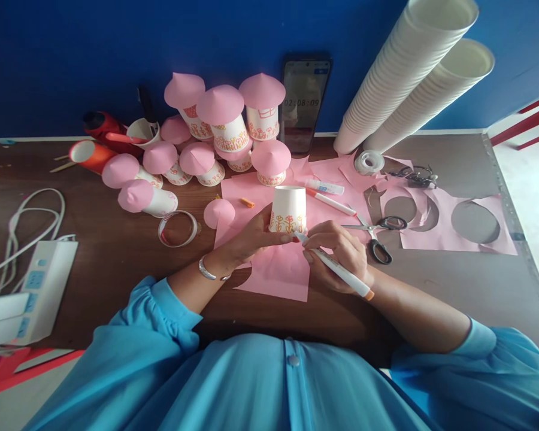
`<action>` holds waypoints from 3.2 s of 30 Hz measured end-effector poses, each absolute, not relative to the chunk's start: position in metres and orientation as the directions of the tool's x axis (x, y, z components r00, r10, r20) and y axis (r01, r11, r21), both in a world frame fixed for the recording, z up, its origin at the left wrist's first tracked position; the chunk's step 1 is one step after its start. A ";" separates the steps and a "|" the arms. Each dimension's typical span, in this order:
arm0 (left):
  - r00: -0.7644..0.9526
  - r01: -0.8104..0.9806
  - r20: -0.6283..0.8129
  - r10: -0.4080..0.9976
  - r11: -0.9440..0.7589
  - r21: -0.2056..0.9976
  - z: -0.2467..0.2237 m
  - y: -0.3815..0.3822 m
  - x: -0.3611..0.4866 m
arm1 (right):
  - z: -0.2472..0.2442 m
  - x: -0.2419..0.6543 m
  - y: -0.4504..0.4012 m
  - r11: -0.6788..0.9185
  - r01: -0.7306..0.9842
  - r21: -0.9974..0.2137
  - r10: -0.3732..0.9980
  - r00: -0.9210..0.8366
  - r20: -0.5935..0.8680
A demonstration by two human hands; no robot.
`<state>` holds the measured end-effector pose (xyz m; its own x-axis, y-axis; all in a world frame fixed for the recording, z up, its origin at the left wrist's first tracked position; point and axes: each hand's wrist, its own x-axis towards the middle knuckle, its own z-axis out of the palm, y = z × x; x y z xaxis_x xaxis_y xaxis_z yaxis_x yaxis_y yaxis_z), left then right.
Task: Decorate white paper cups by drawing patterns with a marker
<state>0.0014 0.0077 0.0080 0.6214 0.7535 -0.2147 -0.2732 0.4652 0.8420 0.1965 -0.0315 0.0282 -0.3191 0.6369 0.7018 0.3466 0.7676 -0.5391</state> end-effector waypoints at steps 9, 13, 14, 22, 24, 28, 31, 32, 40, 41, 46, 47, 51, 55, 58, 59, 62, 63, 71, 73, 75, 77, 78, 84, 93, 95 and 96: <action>0.681 -0.265 -0.211 0.702 0.504 0.822 0.003 0.007 0.000 | 0.027 0.197 -0.030 0.740 0.238 -0.630 0.671 -0.338 0.660; 0.670 -0.249 -0.221 0.708 0.496 0.832 -0.005 0.007 -0.002 | 0.026 0.195 -0.032 0.739 0.224 -0.635 0.669 -0.357 0.652; 0.659 -0.249 -0.222 0.719 0.487 0.837 -0.007 0.007 -0.002 | 0.026 0.195 -0.032 0.744 0.223 -0.630 0.664 -0.358 0.656; 0.621 -0.261 -0.210 0.755 0.452 0.853 0.007 0.006 0.001 | 0.030 0.198 -0.031 0.771 0.361 -0.525 0.629 -0.308 0.714; 0.637 -0.274 -0.198 0.745 0.459 0.845 0.009 0.006 0.001 | 0.031 0.199 -0.030 0.764 0.398 -0.508 0.632 -0.306 0.711; 0.654 -0.282 -0.194 0.731 0.474 0.834 0.004 0.007 -0.002 | 0.032 0.198 -0.030 0.771 0.410 -0.487 0.621 -0.319 0.716; 0.647 -0.281 -0.196 0.737 0.470 0.837 0.001 0.007 -0.003 | 0.031 0.198 -0.030 0.772 0.419 -0.478 0.620 -0.331 0.711; 0.645 -0.279 -0.198 0.738 0.469 0.838 0.000 0.007 -0.003 | 0.031 0.198 -0.030 0.770 0.423 -0.477 0.622 -0.333 0.709; 0.630 -0.282 -0.226 0.743 0.490 0.825 0.005 0.005 -0.001 | 0.028 0.197 -0.031 0.755 0.435 -0.490 0.639 -0.322 0.699; 0.633 -0.287 -0.224 0.741 0.493 0.822 0.005 0.005 -0.001 | 0.028 0.197 -0.031 0.755 0.436 -0.489 0.639 -0.324 0.698; 0.644 -0.306 -0.202 0.738 0.490 0.816 0.006 0.005 -0.001 | 0.028 0.197 -0.031 0.753 0.436 -0.493 0.643 -0.328 0.693; 0.645 -0.307 -0.199 0.738 0.489 0.817 0.006 0.005 -0.001 | 0.028 0.197 -0.031 0.749 0.438 -0.498 0.647 -0.321 0.692; 0.636 -0.300 -0.206 0.744 0.484 0.822 0.004 0.005 -0.002 | 0.029 0.197 -0.031 0.736 0.442 -0.512 0.657 -0.289 0.696; 0.617 -0.285 -0.223 0.755 0.479 0.830 0.002 0.006 -0.003 | 0.031 0.196 -0.031 0.729 0.466 -0.502 0.660 -0.284 0.695; 0.629 -0.273 -0.219 0.746 0.476 0.836 0.001 0.007 -0.003 | 0.031 0.196 -0.031 0.728 0.480 -0.489 0.654 -0.274 0.705; 0.636 -0.270 -0.216 0.741 0.475 0.837 0.001 0.007 -0.003 | 0.031 0.196 -0.031 0.730 0.483 -0.484 0.650 -0.271 0.710; 0.641 -0.261 -0.218 0.736 0.475 0.840 0.000 0.007 -0.003 | 0.032 0.197 -0.031 0.737 0.479 -0.477 0.641 -0.274 0.717; 0.639 -0.260 -0.218 0.738 0.473 0.842 -0.001 0.007 -0.004 | 0.032 0.197 -0.031 0.741 0.472 -0.478 0.639 -0.276 0.718; 0.632 -0.262 -0.206 0.747 0.456 0.851 0.001 0.007 -0.003 | 0.031 0.196 -0.032 0.780 0.396 -0.485 0.609 -0.300 0.734; 0.637 -0.262 -0.208 0.742 0.463 0.847 0.002 0.007 -0.003 | 0.031 0.196 -0.032 0.779 0.404 -0.479 0.609 -0.310 0.730; 0.639 -0.262 -0.211 0.740 0.467 0.845 0.003 0.007 -0.003 | 0.032 0.196 -0.032 0.780 0.413 -0.470 0.608 -0.325 0.724; 0.638 -0.256 -0.219 0.738 0.471 0.844 0.004 0.006 -0.003 | 0.032 0.197 -0.032 0.778 0.420 -0.466 0.610 -0.334 0.718; 0.637 -0.255 -0.222 0.738 0.473 0.843 0.005 0.006 -0.003 | 0.032 0.197 -0.032 0.776 0.423 -0.467 0.613 -0.336 0.715; 0.640 -0.256 -0.229 0.733 0.484 0.837 0.009 0.006 -0.001 | 0.031 0.196 -0.031 0.767 0.429 -0.477 0.625 -0.331 0.706; 0.625 -0.236 -0.234 0.744 0.466 0.852 0.009 0.007 0.000 | 0.030 0.196 -0.031 0.760 0.441 -0.477 0.633 -0.336 0.698; 0.617 -0.227 -0.241 0.749 0.463 0.857 0.009 0.007 0.000 | 0.030 0.196 -0.031 0.761 0.439 -0.477 0.633 -0.340 0.696; 0.612 -0.223 -0.244 0.752 0.461 0.859 0.009 0.006 0.000 | 0.030 0.197 -0.031 0.762 0.437 -0.478 0.632 -0.342 0.695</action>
<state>0.0005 0.0064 0.0094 0.6121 0.7521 -0.2444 -0.2234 0.4609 0.8589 0.1966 -0.0311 0.0299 -0.3421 0.6324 0.6950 0.4371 0.7618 -0.4781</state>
